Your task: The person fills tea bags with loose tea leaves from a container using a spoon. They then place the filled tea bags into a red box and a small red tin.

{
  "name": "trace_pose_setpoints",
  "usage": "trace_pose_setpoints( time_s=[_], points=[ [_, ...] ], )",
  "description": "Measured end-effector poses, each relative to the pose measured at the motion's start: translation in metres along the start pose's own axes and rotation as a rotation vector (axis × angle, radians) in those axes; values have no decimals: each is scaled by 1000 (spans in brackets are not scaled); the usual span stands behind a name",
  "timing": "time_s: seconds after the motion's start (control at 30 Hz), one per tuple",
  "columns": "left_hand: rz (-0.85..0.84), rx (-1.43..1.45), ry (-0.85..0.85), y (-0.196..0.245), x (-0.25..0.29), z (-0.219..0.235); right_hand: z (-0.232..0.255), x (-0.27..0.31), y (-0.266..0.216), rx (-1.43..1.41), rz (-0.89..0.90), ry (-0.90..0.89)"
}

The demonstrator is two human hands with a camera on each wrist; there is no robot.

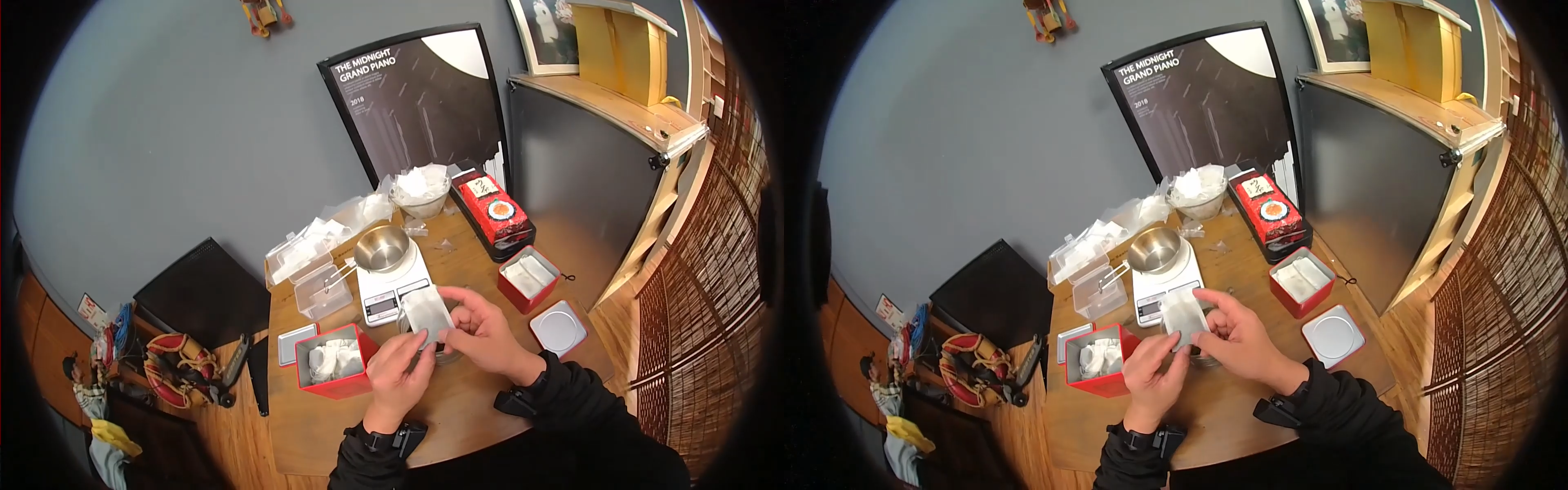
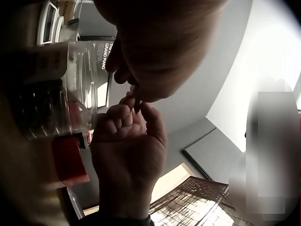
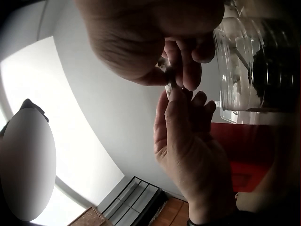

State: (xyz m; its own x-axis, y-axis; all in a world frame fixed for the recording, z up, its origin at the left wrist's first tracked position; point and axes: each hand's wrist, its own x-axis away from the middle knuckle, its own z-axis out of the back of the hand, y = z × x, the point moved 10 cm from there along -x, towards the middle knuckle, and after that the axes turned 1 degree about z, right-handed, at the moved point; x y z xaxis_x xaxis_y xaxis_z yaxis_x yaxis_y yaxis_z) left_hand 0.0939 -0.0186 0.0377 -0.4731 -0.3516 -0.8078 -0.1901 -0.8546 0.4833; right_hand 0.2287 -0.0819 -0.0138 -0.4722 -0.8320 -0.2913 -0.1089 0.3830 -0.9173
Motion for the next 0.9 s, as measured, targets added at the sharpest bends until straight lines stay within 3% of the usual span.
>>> trace_pose_setpoints(
  time_s=[0.13,0.27,0.4,0.47,0.7,0.9],
  points=[
    [72,29,-21,-6,1,-1,2,0,-4,64,76,12],
    [108,50,8,-11,5,0,3,1,-4,246,11,-57],
    [183,78,3,-19,3,0,3,-5,-27,451,138,-14],
    [324,99,-50,-31,7,-4,-3,-3,-41,616,303,-33],
    [315,152,-66,-36,9,-7,3,-6,-38,653,235,22],
    [341,140,-66,-36,9,-11,2,-5,-38,632,294,39]
  ],
)
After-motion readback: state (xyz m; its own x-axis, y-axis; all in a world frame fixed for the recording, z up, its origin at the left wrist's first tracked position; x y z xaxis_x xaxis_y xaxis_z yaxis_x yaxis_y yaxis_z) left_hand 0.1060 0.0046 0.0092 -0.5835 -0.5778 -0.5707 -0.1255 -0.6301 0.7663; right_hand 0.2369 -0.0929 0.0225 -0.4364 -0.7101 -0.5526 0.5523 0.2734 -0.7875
